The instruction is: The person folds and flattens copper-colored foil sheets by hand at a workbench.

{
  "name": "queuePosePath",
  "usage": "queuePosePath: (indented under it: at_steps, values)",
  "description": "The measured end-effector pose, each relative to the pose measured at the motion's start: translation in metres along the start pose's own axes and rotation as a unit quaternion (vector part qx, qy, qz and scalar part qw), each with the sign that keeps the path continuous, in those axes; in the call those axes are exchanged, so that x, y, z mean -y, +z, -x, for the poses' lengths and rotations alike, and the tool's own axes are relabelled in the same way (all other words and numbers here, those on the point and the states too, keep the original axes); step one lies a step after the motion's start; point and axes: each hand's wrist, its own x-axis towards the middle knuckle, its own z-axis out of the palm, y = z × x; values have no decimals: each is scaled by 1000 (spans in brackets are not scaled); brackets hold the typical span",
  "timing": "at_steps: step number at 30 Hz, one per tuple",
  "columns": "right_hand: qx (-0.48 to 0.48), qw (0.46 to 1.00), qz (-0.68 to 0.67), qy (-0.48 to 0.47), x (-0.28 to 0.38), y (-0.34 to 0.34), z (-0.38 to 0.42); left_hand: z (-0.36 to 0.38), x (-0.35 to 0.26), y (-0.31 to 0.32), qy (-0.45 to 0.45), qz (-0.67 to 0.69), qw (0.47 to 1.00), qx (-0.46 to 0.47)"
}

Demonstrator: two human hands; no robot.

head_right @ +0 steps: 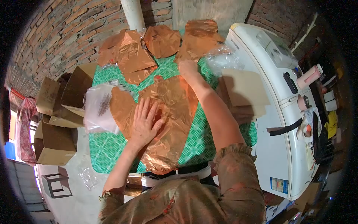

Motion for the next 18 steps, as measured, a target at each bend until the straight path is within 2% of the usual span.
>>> queuePosePath:
  at_steps: [2, 5, 8, 10, 13, 15, 17, 18]
  values:
    - [1, 998, 39, -50, -15, 12, -14, -10, 4, -4, 8, 16, 1000, -24]
    - [2, 1000, 5, -19, -37, 13, -39, -30, 9, -9, 19, 55, 997, -57]
    - [54, 997, -23, -50, -88, 34, -90, -54, 17, -11, 4, 114, 992, -49]
    - [-3, 995, -102, -16, -84, -11, -73, -79, 18, -11, -12, 167, 985, -46]
    - [-121, 982, -131, -64, -90, -30, -57, -122, 30, 7, 5, 166, 984, -68]
    - [-116, 980, -129, -94, -97, -38, -58, -158, 24, 17, -5, 205, 977, -61]
    - [-15, 987, -137, -88, -94, -68, -59, -196, 21, 33, 14, 204, 974, -99]
    - [-2, 983, -165, -85, -95, -72, -58, -212, 19, 41, 22, 203, 972, -118]
